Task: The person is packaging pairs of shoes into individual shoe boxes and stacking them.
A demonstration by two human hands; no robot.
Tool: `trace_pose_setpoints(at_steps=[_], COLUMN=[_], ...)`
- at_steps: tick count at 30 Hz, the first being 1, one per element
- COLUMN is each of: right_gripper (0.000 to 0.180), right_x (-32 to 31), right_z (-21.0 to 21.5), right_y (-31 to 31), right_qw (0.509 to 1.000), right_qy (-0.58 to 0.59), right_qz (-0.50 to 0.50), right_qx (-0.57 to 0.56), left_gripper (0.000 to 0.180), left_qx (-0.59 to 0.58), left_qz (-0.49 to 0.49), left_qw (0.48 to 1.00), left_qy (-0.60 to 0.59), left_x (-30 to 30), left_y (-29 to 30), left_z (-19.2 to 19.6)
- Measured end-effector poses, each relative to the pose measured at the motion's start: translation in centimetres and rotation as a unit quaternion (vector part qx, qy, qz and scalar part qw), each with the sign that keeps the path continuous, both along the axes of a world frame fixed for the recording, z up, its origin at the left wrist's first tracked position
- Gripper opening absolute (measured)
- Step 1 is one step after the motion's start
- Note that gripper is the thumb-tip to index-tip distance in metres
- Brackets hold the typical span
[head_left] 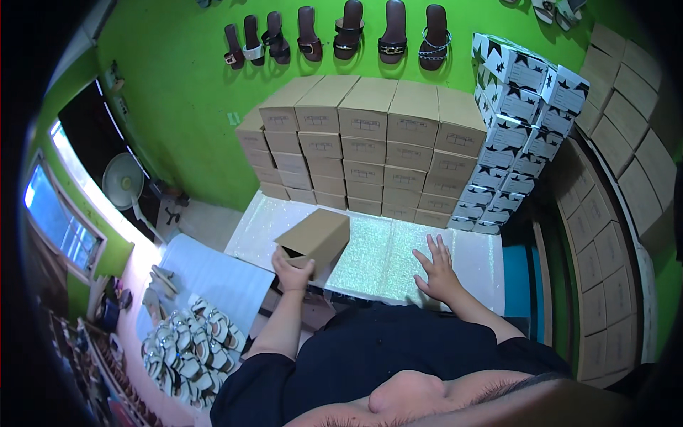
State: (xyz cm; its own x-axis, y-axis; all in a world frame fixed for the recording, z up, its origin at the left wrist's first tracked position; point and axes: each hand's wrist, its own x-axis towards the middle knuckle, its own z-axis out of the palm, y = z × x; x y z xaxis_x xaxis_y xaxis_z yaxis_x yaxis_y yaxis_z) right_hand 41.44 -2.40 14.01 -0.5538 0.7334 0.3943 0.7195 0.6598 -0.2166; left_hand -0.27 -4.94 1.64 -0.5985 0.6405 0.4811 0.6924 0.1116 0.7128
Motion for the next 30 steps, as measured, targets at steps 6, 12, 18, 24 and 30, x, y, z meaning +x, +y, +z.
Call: trace_pose_setpoints(at_steps=[6,12,18,24,30], right_gripper=[0.069,0.069,0.069,0.075,0.058], right_x=[1.7,1.1,-0.7,-2.0,-1.0], right_z=[-2.1,-3.7,-7.4,-11.2,-15.4], right_y=[-1.8,-1.4,2.3,6.9,10.5], right_qw=[0.998,0.992,0.978,0.971,0.978], right_qy=[-0.041,-0.086,-0.173,-0.220,-0.198], right_qz=[0.005,-0.030,-0.033,-0.034,0.035], right_qx=[-0.044,-0.084,-0.111,-0.086,0.057], left_gripper=[0.124,0.110,0.106,0.103,0.094], left_qx=[-0.179,-0.212,-0.215,-0.249,-0.269], left_qz=[-0.249,-0.396,-0.351,-0.344,-0.394], left_qw=[0.936,0.893,0.911,0.904,0.873], left_qy=[-0.171,-0.010,0.001,0.050,0.102], left_x=[10.2,10.5,8.5,7.3,7.3], left_y=[-4.8,-4.2,-2.9,-0.9,2.6], left_z=[0.9,-1.1,-0.6,0.4,1.1])
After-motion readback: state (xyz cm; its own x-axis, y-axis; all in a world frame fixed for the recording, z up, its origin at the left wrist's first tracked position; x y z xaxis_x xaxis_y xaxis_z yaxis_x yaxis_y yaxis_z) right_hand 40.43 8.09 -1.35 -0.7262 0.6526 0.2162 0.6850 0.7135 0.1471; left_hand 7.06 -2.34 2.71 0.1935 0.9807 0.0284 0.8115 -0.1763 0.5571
